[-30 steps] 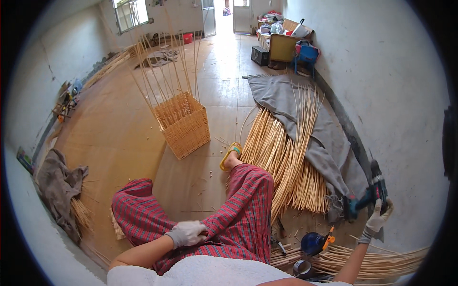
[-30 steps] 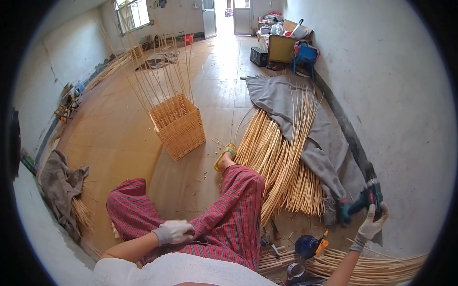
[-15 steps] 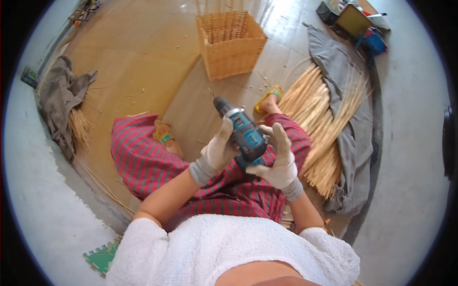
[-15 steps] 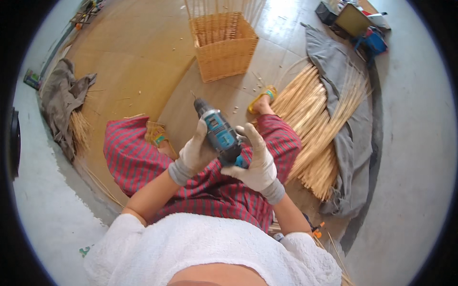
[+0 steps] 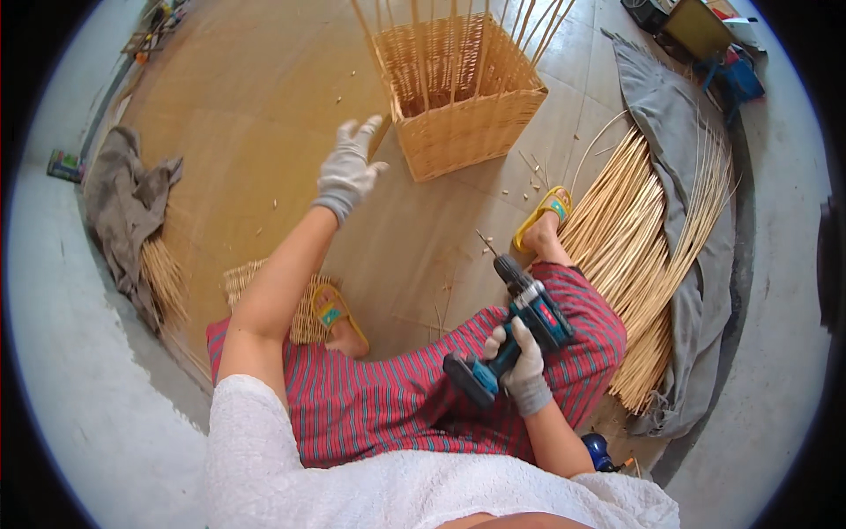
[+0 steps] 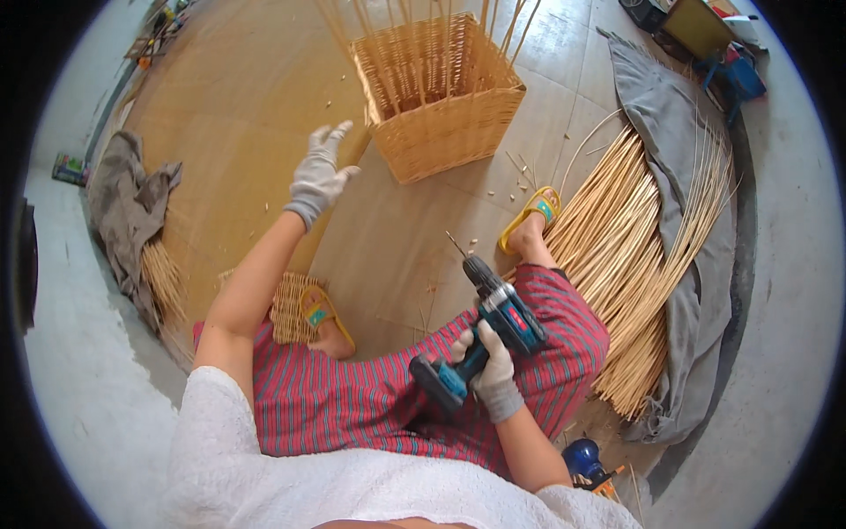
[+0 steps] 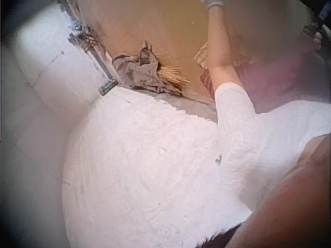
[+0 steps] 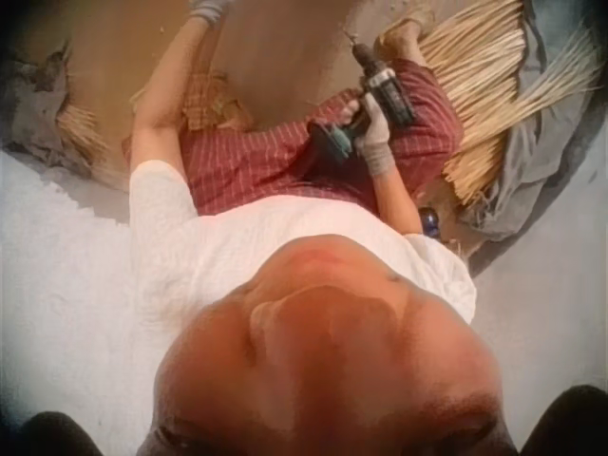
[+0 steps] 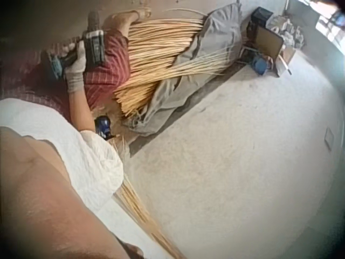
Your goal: The person sits on the floor and weaves a basket using thin wooden sticks. They spray the sticks with water, cut them to size with pliers, and use a power drill to secure the sticks into the basket frame. The person continues to weave and adjust the sticks throughout the video.
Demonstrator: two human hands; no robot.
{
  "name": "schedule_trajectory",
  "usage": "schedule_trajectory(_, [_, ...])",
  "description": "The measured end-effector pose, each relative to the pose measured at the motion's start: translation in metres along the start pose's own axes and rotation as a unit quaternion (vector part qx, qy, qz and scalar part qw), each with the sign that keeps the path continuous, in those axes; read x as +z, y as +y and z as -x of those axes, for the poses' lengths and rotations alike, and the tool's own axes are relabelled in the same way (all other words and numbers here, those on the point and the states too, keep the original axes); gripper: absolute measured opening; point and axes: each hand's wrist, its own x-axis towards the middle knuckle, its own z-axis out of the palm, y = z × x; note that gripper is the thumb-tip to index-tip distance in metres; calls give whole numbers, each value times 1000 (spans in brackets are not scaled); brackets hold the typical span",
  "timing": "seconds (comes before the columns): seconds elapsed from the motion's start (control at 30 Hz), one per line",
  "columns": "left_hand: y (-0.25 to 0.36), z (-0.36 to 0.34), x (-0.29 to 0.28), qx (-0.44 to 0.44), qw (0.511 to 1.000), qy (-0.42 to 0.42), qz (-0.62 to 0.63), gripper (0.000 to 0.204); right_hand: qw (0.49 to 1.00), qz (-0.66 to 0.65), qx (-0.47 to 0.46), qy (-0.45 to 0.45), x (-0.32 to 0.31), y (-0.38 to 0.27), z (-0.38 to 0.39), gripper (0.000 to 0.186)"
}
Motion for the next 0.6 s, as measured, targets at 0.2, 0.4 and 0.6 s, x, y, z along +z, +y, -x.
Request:
schedule_trajectory(0.2, [-13,-97,29,-110,928,-156,319,57,930,-304,118,-171,1,2,-4,29])
schedule_trajectory(0.4, [-16,-79,53,197,980,-29,22,37,996,30,41,-70,2,8,2,25])
schedule_trajectory(0.6, [46,59,67,164,984,55,52,38,984,149,30,-88,-3,9,18,22])
